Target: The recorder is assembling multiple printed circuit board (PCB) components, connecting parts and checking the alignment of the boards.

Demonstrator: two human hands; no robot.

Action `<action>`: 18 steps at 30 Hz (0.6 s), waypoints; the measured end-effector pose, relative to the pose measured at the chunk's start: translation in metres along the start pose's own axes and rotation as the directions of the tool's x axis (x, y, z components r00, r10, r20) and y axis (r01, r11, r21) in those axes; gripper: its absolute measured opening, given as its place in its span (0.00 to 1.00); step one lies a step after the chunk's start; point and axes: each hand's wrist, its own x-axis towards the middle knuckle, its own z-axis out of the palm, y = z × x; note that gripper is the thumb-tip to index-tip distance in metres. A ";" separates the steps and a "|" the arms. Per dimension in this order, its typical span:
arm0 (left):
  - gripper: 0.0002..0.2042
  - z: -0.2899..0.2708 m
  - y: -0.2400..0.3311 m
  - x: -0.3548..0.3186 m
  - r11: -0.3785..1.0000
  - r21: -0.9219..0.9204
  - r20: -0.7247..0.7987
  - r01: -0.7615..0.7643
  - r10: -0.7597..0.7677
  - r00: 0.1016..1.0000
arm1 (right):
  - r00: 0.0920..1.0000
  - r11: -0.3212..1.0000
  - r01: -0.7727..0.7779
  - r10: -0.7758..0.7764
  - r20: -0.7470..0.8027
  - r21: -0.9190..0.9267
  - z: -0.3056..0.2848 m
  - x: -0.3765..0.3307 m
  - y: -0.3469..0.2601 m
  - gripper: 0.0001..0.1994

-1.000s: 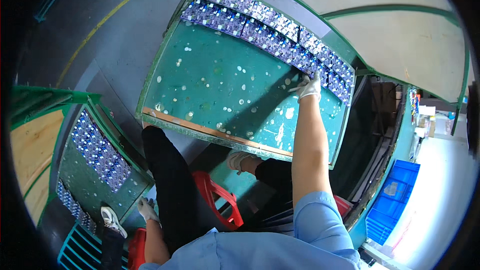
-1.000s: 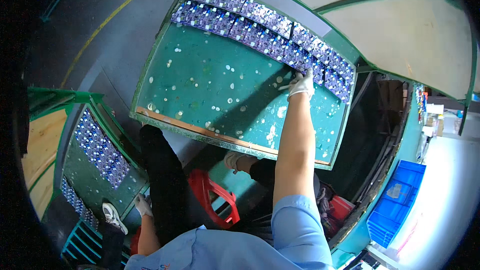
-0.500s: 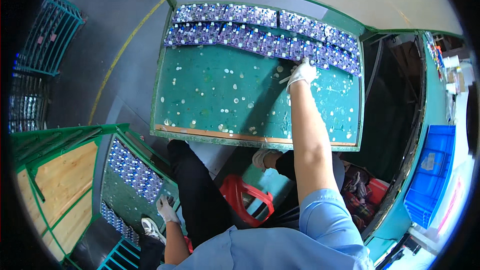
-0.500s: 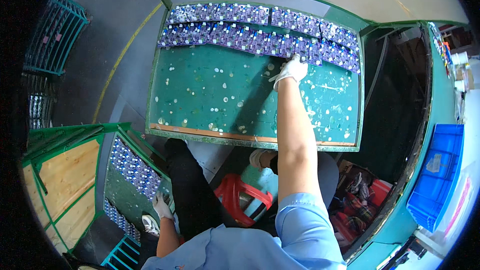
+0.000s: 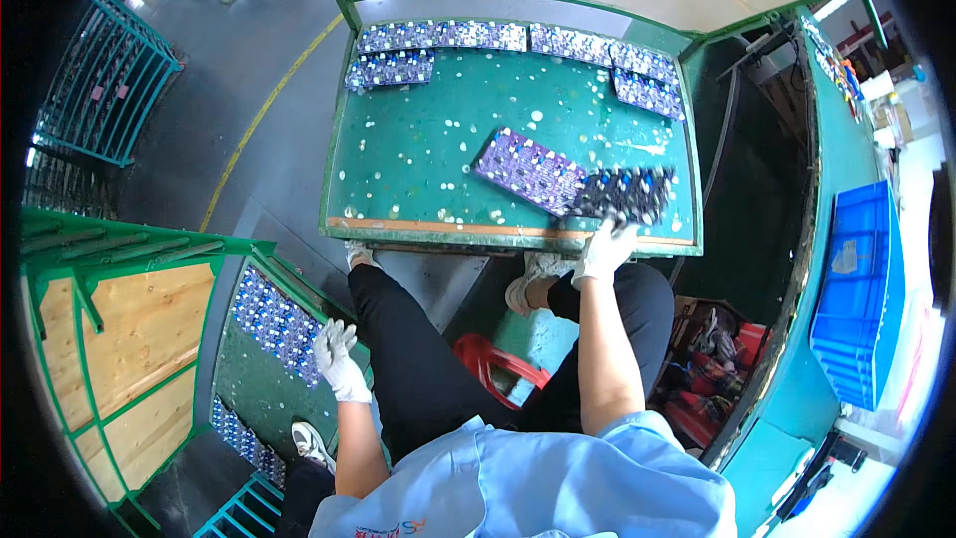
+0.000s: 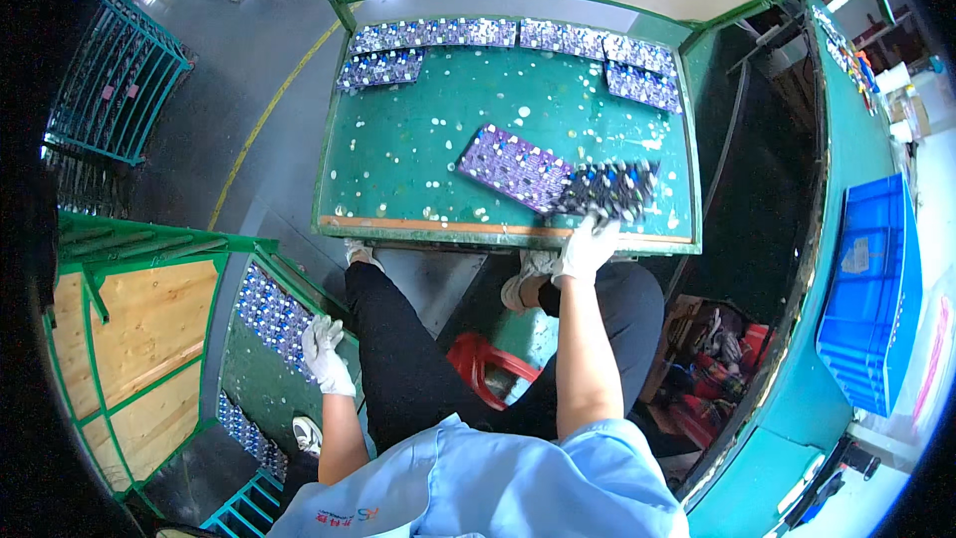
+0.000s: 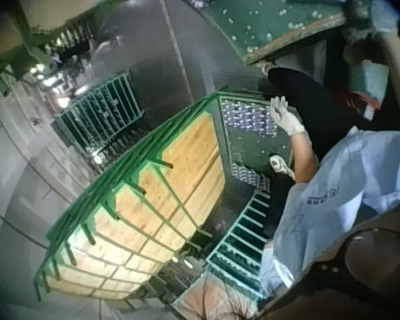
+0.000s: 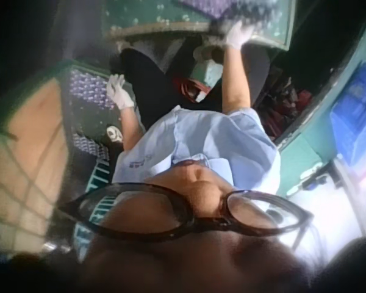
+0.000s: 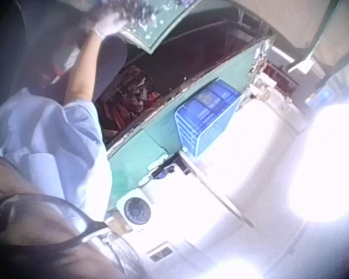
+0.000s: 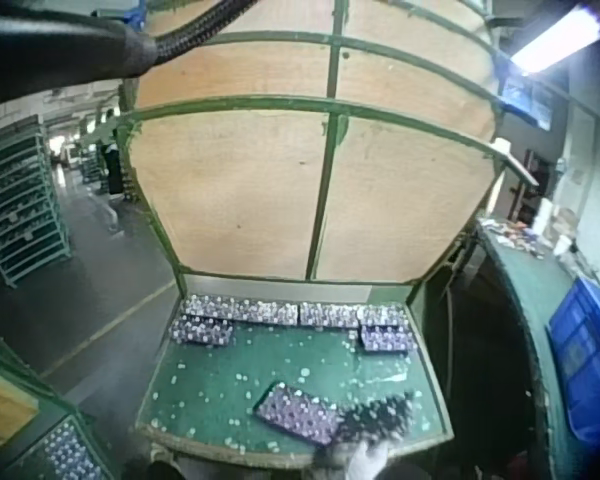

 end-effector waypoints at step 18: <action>0.38 0.067 0.109 -0.072 0.820 -0.006 0.966 0.573 -0.143 0.215 | 0.012 0.840 -0.520 0.185 0.983 -0.152 -0.128 -0.017 -0.157 0.11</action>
